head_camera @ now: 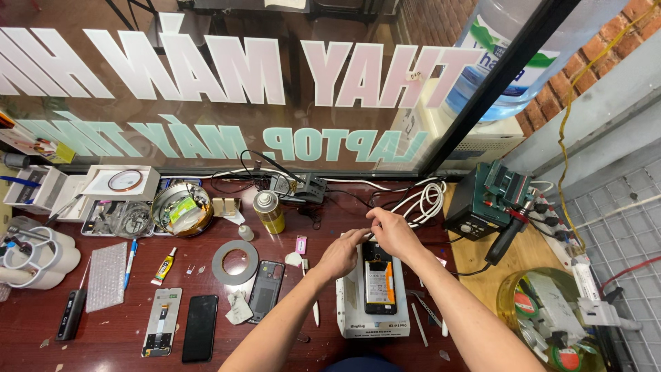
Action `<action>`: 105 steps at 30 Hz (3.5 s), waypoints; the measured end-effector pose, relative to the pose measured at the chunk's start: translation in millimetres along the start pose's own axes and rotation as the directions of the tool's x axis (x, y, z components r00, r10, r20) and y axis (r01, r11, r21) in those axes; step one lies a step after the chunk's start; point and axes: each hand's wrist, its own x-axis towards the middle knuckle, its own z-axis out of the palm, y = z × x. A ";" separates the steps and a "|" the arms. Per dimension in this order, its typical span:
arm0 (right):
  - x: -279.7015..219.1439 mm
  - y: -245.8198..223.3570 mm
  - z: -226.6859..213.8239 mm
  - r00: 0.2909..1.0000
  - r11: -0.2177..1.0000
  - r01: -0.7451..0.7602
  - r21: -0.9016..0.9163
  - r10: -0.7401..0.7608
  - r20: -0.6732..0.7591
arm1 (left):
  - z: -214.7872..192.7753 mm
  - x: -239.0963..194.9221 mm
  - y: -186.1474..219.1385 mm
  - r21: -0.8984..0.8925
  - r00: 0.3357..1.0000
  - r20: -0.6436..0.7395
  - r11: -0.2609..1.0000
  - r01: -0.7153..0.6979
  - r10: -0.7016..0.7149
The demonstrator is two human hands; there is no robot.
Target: The person uses a screwdriver to remove screws from a smartphone's back cover, then detaches the cover to expose the internal components. The person continues to manipulate internal parts and reattaches the back cover.
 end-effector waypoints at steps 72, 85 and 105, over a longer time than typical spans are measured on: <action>-16.5 2.2 8.6 0.992 0.997 0.014 0.079 -0.004 -0.124 | 15.3 31.3 -56.0 -0.293 0.952 0.248 0.923 0.249 -0.178; -16.6 2.9 5.8 0.999 0.998 0.007 0.066 -0.004 -0.040 | 20.4 33.5 -63.9 -0.377 0.949 0.259 0.887 0.268 -0.177; -1.3 -15.2 10.5 0.993 0.989 0.100 -0.112 -0.106 -0.051 | 9.1 23.1 -50.1 -0.346 0.999 0.047 0.938 0.029 -0.014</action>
